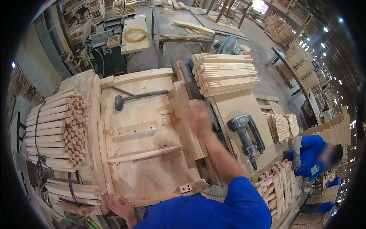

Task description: The person assembles wooden crates by inserting dowels into pre-drilled holes and securing them with a pneumatic nail gun. The person repeatedly picks up crate frames, aligns dowels, fastens them, and stacks the finished units on a nearby table.

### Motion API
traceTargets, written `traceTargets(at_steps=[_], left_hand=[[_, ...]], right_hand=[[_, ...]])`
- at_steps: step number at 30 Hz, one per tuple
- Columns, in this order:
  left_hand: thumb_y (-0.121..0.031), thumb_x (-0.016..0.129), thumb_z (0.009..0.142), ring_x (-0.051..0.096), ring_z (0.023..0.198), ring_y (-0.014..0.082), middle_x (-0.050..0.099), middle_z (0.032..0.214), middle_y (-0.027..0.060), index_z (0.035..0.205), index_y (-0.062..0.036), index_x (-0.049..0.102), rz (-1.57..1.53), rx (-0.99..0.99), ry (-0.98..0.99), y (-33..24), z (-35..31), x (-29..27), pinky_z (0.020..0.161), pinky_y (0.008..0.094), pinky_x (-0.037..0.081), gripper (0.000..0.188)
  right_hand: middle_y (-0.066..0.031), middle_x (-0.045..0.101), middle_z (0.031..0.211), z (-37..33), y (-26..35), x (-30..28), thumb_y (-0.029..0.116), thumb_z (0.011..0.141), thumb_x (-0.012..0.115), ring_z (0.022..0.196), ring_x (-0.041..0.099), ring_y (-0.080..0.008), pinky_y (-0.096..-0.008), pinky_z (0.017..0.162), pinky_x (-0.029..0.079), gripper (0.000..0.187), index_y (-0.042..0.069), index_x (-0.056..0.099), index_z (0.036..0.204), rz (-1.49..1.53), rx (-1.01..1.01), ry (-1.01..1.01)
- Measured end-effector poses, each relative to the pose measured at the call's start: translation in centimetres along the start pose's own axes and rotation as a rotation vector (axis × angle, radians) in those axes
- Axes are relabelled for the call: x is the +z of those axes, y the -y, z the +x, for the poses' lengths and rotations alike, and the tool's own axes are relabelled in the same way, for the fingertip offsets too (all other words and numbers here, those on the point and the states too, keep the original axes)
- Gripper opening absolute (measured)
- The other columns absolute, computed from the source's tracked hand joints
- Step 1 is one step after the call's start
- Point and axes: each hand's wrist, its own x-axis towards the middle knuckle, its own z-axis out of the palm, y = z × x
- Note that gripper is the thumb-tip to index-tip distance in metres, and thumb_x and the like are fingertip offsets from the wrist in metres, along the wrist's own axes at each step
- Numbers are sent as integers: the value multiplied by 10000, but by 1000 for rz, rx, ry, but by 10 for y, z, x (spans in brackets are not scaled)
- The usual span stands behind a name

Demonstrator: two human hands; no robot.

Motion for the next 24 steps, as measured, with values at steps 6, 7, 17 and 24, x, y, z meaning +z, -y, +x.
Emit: traceTargets(at_steps=[6,7,17,24], left_hand=[[29,745,844,596,1229,445,653,1237,222,1254,20,639,-347,189,121,-72,49,25,1097,552,457,423],[29,742,858,617,1177,441,664,1205,222,1233,18,646,-402,260,110,-81,58,31,1050,541,483,387],[-168,768,975,741,939,322,743,1065,142,1151,-40,731,-879,291,424,-211,142,61,825,414,595,220],[-155,768,982,756,899,297,748,1019,153,1147,-24,737,-921,176,526,-210,132,75,813,399,603,213]], right_hand=[[-119,665,1071,61,-92,-69,115,865,742,1063,637,-367,-494,891,538,262,80,644,1106,-270,109,140],[-109,662,1060,66,-94,-70,106,868,731,1048,636,-355,-487,894,530,233,84,641,1082,-282,67,190],[-88,654,1077,82,-45,-92,79,892,676,1017,647,-330,-474,931,482,176,105,672,1066,-209,-190,260],[-106,674,1225,21,-95,-101,40,852,697,1159,666,-328,-510,1005,452,387,133,716,1227,-406,37,671]])
